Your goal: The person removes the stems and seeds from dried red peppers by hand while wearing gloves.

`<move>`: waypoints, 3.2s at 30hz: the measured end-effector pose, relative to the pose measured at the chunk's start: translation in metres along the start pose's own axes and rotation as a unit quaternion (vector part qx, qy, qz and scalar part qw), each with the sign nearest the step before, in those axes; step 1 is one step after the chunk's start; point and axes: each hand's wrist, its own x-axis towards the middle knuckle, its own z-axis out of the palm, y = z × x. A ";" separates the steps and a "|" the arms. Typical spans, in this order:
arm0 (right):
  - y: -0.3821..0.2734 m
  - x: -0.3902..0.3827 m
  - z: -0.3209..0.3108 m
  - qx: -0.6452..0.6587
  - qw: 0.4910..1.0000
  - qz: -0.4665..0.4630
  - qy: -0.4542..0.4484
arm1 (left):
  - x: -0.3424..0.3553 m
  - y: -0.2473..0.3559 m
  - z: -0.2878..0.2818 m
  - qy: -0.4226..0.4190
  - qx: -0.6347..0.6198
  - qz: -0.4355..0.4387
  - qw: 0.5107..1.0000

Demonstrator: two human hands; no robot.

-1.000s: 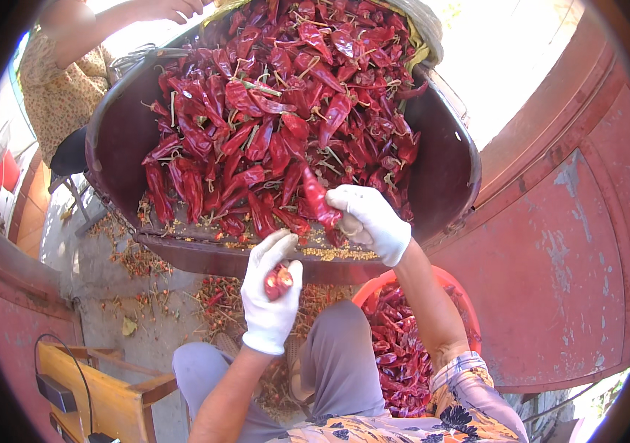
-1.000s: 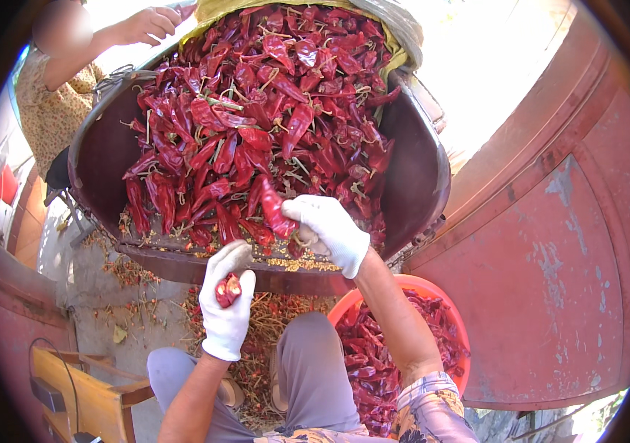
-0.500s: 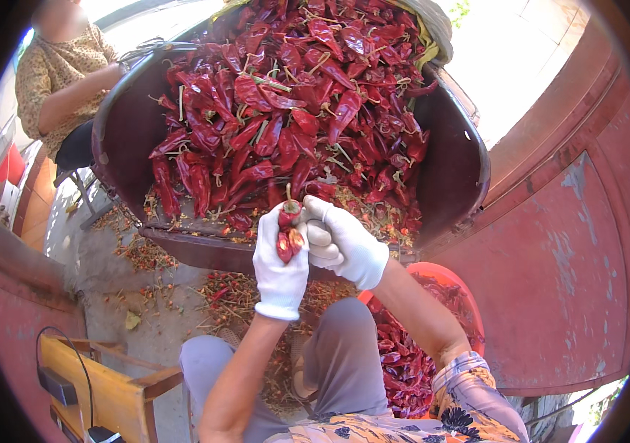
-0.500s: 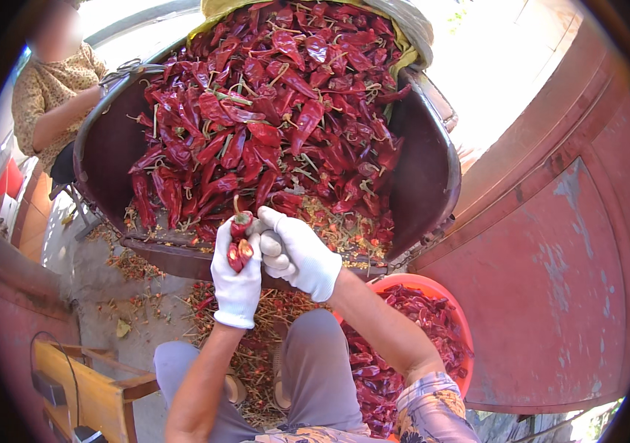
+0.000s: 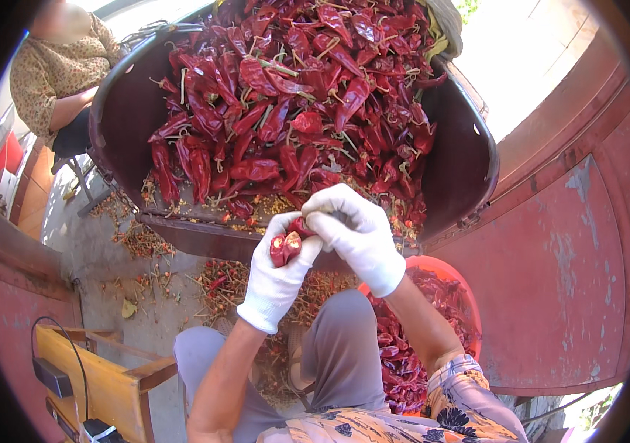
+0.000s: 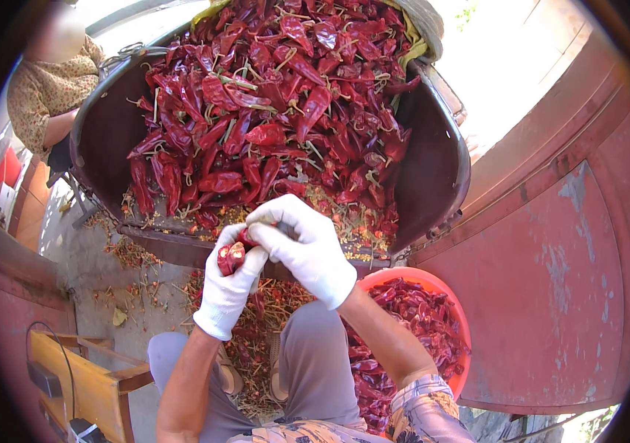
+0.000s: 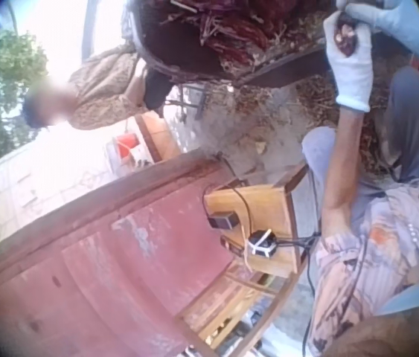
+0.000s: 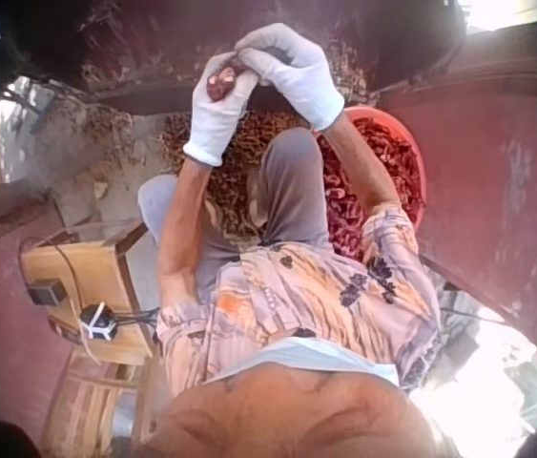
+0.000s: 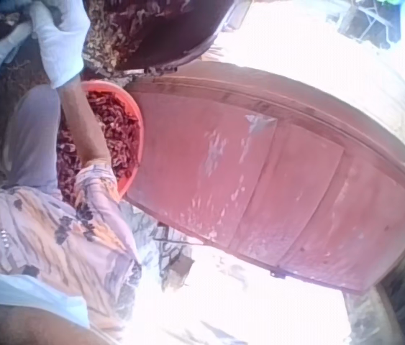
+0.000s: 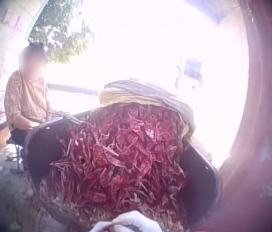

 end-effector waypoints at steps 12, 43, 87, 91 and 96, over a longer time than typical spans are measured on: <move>0.011 -0.011 0.003 0.355 0.920 0.164 -0.023 | -0.011 0.020 -0.019 -0.119 -0.203 -0.216 0.948; 0.206 -0.045 0.135 -0.389 0.896 0.199 -0.081 | 0.005 0.024 -0.057 0.038 -0.264 -0.060 0.962; 0.384 -0.140 0.167 -0.273 0.828 0.489 0.042 | 0.009 0.018 -0.089 0.179 -0.289 -0.093 0.936; 0.381 -0.145 0.170 -0.376 0.824 0.425 -0.008 | 0.007 0.015 -0.090 0.168 -0.278 -0.086 0.942; 0.389 -0.165 0.185 -0.492 0.759 0.343 -0.253 | 0.009 0.018 -0.089 0.177 -0.277 -0.092 0.940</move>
